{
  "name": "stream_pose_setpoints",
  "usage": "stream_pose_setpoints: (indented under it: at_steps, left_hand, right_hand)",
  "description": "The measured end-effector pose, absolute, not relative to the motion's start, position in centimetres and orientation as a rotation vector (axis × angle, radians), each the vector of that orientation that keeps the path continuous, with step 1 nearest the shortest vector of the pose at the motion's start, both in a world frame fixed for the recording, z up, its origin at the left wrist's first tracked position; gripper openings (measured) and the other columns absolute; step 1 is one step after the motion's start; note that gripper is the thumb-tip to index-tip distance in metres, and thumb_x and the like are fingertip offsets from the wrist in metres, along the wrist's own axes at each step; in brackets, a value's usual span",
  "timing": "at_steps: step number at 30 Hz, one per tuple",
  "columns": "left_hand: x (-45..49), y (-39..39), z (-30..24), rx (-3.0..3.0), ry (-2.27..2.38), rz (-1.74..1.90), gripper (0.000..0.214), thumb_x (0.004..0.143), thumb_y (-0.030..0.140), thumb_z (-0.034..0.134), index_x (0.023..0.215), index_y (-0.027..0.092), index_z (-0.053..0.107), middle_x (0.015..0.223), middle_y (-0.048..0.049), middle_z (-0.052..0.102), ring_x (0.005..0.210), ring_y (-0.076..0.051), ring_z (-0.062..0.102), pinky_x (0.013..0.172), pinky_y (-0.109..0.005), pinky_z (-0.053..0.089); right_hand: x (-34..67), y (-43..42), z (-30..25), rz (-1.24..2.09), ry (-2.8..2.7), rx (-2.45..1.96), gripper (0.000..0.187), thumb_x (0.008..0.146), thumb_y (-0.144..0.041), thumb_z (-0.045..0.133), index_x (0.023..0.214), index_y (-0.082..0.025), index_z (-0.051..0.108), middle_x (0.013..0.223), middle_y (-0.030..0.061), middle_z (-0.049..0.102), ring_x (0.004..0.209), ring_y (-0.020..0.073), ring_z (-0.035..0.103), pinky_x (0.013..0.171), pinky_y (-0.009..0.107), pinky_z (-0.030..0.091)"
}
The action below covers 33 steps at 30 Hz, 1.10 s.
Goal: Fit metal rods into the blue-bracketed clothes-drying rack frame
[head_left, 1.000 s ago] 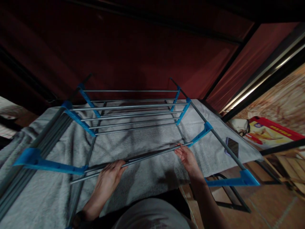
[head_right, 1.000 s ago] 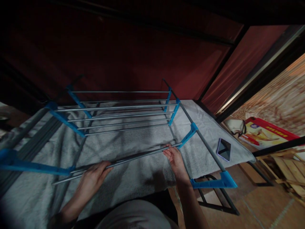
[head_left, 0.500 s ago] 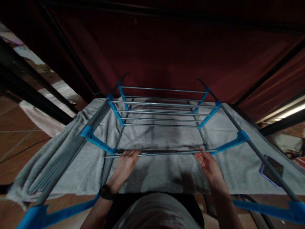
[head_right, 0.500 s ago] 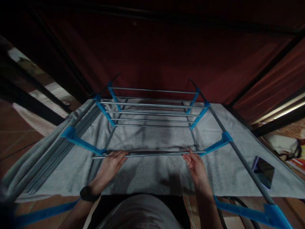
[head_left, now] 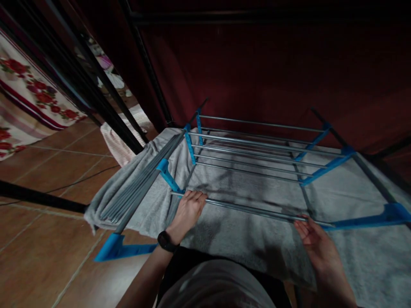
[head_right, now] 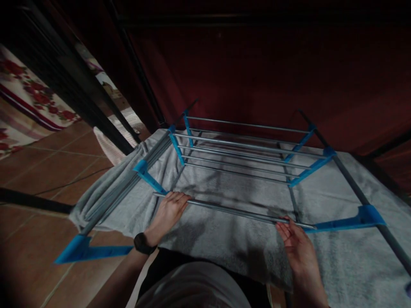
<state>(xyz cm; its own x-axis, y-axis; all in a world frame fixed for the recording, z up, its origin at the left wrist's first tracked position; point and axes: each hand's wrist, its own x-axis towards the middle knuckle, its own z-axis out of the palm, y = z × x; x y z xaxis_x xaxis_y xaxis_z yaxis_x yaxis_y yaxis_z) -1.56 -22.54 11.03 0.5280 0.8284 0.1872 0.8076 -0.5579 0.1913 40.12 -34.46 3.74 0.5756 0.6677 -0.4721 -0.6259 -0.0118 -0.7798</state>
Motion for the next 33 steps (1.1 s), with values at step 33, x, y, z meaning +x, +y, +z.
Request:
stream_pose_setpoints:
  at_steps: [33]
  left_hand:
    - [-1.6,-21.2,9.6,2.695,1.399,0.333,0.034,0.105,0.020,0.040,0.113,0.018,0.073,0.101,-0.0095,0.075,0.097,-0.025,0.066,0.091,-0.041,0.045]
  right_hand:
    - [39.9,-34.6,3.0,0.952,-0.139,-1.273,0.028,0.066,-0.034,0.089,0.085,-0.024,0.071,0.088,0.0010,0.074,0.083,0.0177,0.073,0.088,0.033,0.064]
